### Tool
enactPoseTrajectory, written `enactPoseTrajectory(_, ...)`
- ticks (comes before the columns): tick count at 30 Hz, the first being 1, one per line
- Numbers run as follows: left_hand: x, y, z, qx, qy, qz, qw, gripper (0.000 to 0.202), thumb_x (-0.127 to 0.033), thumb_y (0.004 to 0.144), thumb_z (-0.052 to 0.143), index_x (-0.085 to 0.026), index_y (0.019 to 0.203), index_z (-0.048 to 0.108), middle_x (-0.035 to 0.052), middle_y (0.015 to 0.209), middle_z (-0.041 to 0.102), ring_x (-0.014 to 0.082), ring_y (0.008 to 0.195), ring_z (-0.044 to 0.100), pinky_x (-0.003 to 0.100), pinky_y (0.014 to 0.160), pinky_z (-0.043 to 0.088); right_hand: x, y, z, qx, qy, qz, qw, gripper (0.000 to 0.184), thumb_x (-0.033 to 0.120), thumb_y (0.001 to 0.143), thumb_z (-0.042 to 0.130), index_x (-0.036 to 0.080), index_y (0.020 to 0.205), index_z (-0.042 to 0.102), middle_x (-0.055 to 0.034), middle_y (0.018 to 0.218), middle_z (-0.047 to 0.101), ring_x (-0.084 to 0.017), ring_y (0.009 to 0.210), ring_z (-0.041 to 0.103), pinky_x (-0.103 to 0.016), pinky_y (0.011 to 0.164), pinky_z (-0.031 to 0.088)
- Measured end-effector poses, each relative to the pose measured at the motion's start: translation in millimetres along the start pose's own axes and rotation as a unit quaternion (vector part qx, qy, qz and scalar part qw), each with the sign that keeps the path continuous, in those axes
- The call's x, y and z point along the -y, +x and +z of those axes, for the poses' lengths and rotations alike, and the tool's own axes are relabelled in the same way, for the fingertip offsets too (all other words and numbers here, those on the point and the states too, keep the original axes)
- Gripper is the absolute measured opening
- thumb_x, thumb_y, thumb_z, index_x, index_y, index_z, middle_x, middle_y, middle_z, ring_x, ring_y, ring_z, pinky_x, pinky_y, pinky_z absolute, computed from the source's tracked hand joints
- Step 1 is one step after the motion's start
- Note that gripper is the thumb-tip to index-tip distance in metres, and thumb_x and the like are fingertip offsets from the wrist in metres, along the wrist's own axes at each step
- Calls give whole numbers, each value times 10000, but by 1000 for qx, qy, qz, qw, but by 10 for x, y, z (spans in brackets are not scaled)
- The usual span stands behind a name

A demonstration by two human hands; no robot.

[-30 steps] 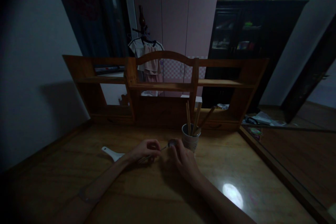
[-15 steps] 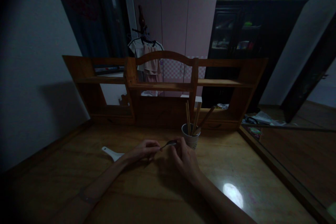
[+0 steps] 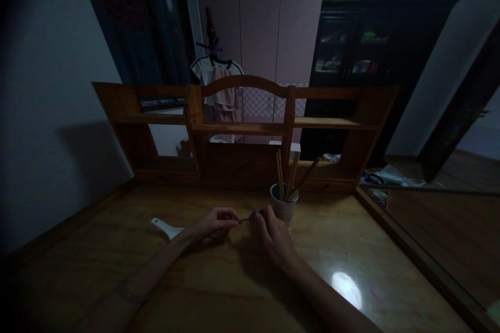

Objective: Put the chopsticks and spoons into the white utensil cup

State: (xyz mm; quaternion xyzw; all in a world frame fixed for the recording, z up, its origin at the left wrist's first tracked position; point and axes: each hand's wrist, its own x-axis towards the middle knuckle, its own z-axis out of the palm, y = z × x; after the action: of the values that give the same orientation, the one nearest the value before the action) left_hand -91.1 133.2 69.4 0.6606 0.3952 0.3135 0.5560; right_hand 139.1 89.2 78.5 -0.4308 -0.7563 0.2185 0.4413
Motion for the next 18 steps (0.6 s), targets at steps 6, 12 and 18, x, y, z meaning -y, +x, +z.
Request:
enactPoseTrajectory(6, -7, -8, -26, -16, 3, 6, 1000, 341, -465, 698, 698, -158, 845, 682, -38, 570, 536, 61, 426, 402, 179, 399, 270, 55, 8, -41, 22, 61, -23, 998, 210, 351, 981, 401, 209, 853, 489, 8, 751, 556, -144, 663, 528, -230, 591, 400)
enactPoseTrajectory(12, 151, 116, -115, -168, -29, 30, 985, 419, -546, 695, 666, -155, 582, 566, -22, 494, 532, 87, 422, 476, 178, 403, 324, 423, 44, -253, 54, 147, -41, 987, 243, 361, 967, 446, 187, 820, 530, 17, 671, 547, -106, 537, 516, -208, 491, 402)
enactPoseTrajectory(18, 302, 226, -317, -294, -77, 62, 951, 379, -572, 770, 499, -198, 713, 510, -105, 457, 346, 58, 326, 306, 157, 338, 238, 1129, 487, -1207, -102, 154, -46, 982, 233, 378, 934, 506, 179, 833, 570, 11, 635, 595, -84, 446, 523, -174, 403, 392)
